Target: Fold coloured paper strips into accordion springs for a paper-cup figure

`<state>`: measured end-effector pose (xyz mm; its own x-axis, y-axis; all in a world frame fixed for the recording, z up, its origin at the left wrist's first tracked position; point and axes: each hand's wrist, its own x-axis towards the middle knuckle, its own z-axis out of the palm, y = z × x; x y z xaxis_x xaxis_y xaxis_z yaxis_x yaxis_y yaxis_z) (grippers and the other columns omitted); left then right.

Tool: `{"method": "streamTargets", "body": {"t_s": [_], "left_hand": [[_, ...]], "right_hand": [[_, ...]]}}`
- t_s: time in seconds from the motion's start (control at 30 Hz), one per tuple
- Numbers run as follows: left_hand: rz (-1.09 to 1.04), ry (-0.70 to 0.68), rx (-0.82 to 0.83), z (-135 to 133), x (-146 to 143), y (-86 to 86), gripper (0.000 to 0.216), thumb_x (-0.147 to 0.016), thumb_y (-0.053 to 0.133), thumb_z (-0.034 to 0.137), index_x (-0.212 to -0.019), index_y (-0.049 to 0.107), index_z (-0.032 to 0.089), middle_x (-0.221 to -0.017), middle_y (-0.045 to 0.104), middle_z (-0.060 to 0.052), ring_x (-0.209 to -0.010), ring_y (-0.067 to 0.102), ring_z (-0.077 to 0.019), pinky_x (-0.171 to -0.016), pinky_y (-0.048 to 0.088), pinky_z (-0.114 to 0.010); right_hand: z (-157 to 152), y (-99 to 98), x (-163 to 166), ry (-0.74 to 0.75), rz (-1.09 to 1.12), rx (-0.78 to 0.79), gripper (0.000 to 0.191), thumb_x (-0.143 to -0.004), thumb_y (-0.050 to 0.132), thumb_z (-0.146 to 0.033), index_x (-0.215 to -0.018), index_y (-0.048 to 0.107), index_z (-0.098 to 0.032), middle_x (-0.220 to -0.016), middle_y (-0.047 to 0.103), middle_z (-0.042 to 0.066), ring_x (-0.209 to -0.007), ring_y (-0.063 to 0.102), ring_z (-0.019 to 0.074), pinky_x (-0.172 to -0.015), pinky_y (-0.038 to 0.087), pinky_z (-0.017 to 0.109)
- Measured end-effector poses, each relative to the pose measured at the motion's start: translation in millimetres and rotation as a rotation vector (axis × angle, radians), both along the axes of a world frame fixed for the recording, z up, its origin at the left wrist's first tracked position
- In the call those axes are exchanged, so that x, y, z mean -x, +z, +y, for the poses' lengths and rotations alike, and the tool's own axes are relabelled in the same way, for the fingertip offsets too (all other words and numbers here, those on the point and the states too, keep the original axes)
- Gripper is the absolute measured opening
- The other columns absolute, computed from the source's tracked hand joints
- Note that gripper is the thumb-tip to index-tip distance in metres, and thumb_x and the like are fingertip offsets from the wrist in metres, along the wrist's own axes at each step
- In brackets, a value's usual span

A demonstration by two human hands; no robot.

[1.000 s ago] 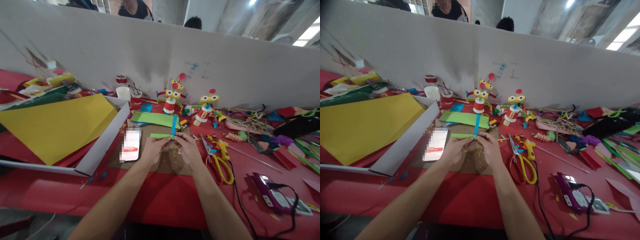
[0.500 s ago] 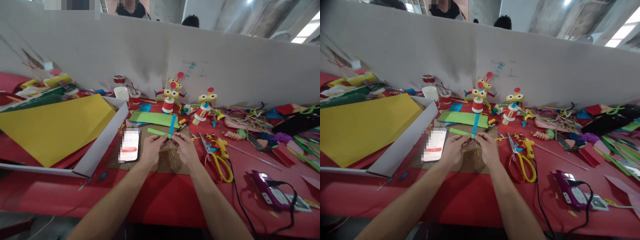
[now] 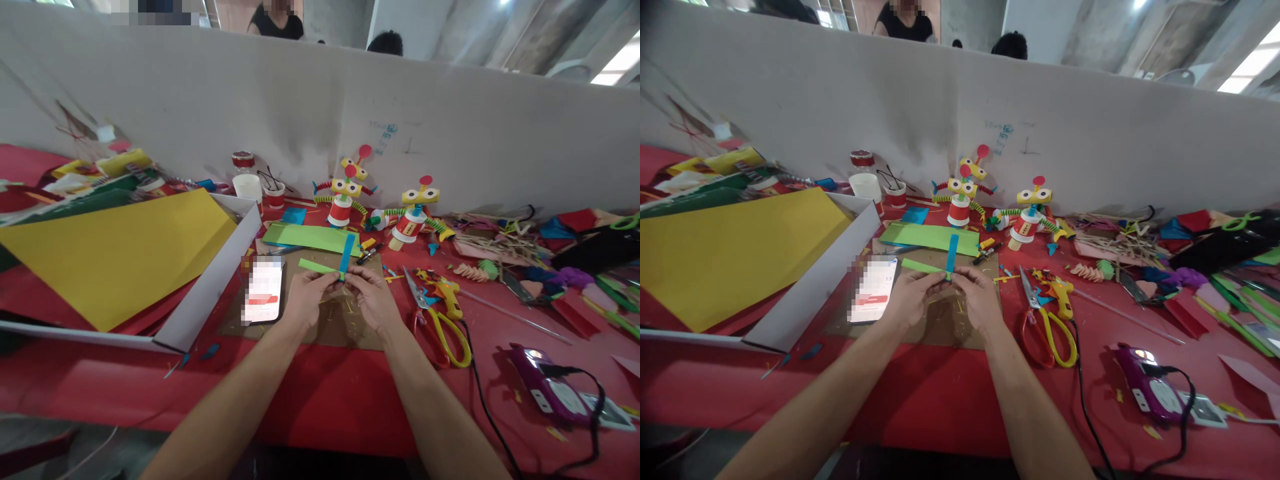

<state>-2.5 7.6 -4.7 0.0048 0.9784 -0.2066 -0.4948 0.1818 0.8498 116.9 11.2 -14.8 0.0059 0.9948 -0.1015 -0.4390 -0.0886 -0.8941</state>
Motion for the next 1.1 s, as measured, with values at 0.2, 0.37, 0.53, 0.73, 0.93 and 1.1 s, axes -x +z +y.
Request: {"method": "streamTargets", "body": {"t_s": [0.2,0.37,0.53,0.73,0.93,1.1], "left_hand": [[0.033,0.026,0.032,1.2,2.1,-1.7,0.022,-0.052,0.078,0.024,-0.066,0.07,0.008,-0.069,0.069,-0.008,-0.066,0.063,-0.0151,-0.071,0.05,-0.029],[0.027,0.03,0.017,0.2,3.2,2.4,0.023,-0.05,0.078,0.027,-0.059,0.067,0.009,-0.062,0.065,-0.006,-0.061,0.06,-0.014,-0.066,0.048,-0.028],[0.089,0.023,0.018,-3.3,3.0,7.3,0.023,-0.052,0.077,0.029,-0.055,0.065,0.01,-0.056,0.061,-0.004,-0.056,0.056,-0.0118,-0.061,0.045,-0.026],[0.069,0.005,-0.018,-5.7,1.1,14.3,0.021,-0.052,0.077,0.028,-0.051,0.066,0.011,-0.051,0.061,-0.004,-0.051,0.053,-0.0113,-0.053,0.042,-0.024],[0.122,0.05,-0.044,-4.6,0.2,6.3,0.017,-0.054,0.077,0.027,-0.055,0.068,0.012,-0.053,0.063,-0.003,-0.052,0.055,-0.0122,-0.055,0.044,-0.025],[0.12,0.041,-0.035,-4.7,-1.0,5.5,0.018,-0.057,0.076,0.027,-0.066,0.072,0.012,-0.063,0.068,-0.006,-0.061,0.061,-0.0154,-0.067,0.049,-0.029]], "right_hand": [[3.2,-7.0,-2.3,0.051,0.015,-0.046,0.013,-0.058,0.074,-0.021,-0.07,0.072,-0.023,-0.071,0.066,-0.003,-0.064,0.056,0.0088,-0.065,0.044,0.022],[6.9,-13.0,-8.1,0.049,-0.176,-0.204,0.011,-0.067,0.069,-0.022,-0.076,0.073,-0.025,-0.074,0.066,-0.001,-0.069,0.056,0.0119,-0.068,0.044,0.026],[10.1,-14.5,-15.9,0.056,-0.399,-0.416,0.012,-0.074,0.064,-0.022,-0.082,0.072,-0.027,-0.087,0.063,0.001,-0.081,0.057,0.0157,-0.072,0.046,0.029],[8.1,-10.2,-19.1,0.064,-0.396,-0.483,0.013,-0.075,0.062,-0.023,-0.081,0.073,-0.028,-0.086,0.062,0.001,-0.08,0.058,0.016,-0.069,0.047,0.029],[3.4,-3.6,-16.0,0.027,-0.425,-0.419,0.009,-0.075,0.064,-0.03,-0.076,0.072,-0.026,-0.081,0.064,0.002,-0.075,0.057,0.0162,-0.069,0.046,0.03],[6.6,-5.3,-15.4,0.047,-0.392,-0.353,0.009,-0.068,0.07,-0.029,-0.076,0.072,-0.025,-0.078,0.065,0.001,-0.072,0.057,0.0154,-0.068,0.045,0.029]]}}
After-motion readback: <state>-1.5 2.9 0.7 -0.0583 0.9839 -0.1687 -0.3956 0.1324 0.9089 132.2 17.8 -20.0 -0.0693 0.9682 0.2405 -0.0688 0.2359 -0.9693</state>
